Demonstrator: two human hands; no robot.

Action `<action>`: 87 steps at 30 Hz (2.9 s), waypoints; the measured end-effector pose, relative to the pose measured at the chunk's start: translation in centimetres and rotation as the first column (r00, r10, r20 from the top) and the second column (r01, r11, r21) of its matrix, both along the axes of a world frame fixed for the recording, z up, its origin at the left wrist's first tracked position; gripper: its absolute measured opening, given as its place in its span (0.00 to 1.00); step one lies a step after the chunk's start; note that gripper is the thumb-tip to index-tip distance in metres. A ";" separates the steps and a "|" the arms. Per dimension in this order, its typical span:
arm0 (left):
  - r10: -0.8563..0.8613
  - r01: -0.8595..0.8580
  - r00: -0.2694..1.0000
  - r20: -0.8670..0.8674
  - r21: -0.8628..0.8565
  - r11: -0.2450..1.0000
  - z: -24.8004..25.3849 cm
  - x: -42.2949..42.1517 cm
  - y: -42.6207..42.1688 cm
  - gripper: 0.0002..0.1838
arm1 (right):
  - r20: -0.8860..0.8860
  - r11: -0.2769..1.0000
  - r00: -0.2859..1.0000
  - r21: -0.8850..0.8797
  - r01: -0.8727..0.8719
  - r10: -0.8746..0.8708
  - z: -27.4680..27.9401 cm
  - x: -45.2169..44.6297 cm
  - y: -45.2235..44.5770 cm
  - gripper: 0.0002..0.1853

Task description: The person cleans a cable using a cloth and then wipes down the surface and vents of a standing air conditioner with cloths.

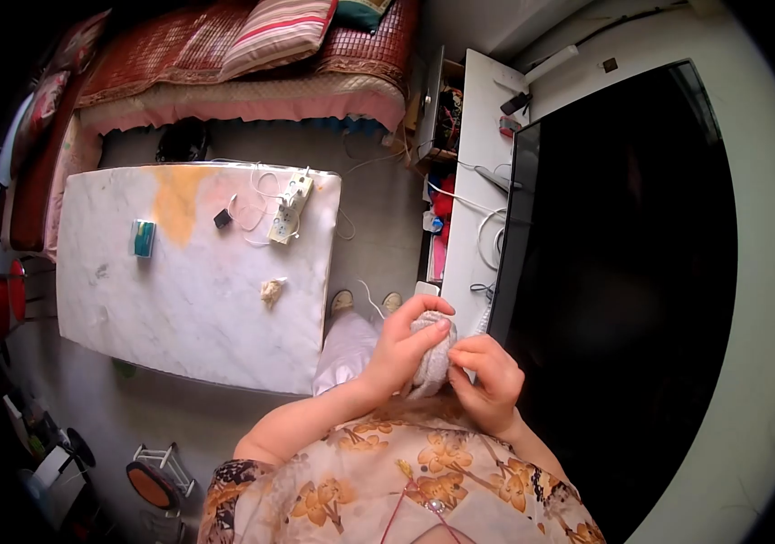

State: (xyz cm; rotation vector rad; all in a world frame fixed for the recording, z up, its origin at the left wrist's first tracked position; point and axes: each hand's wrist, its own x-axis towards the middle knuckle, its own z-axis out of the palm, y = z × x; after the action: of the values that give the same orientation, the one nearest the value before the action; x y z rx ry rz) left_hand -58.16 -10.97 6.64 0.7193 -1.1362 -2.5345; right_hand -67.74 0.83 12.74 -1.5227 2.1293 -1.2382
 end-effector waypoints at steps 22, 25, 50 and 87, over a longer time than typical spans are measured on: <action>-0.175 0.151 0.971 -0.161 -0.152 0.977 -0.8 0.3 6.0 0.12 | 0.238 0.987 0.964 0.131 0.087 -0.117 1.8 -1.2 5.7 0.09; -0.116 0.082 0.983 -0.139 -0.226 0.971 0.5 -0.1 6.8 0.12 | 0.508 0.982 0.843 0.146 0.119 -0.178 2.1 -1.3 7.5 0.06; -0.165 0.160 0.986 -0.023 -0.164 0.973 3.4 -1.2 10.8 0.12 | 0.256 0.987 0.955 -0.029 0.160 -0.148 2.2 -0.4 12.8 0.07; -0.405 0.159 0.907 -0.113 -0.798 0.581 3.5 -7.8 -1.4 0.26 | 0.041 0.954 0.955 0.070 0.290 -0.293 2.7 -5.7 0.7 0.08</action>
State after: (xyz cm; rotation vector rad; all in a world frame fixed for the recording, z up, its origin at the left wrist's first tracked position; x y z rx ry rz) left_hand -65.93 -12.40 10.16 -0.0828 -2.1366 -1.8971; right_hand -73.47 1.50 15.40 -1.1668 2.3985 -1.2690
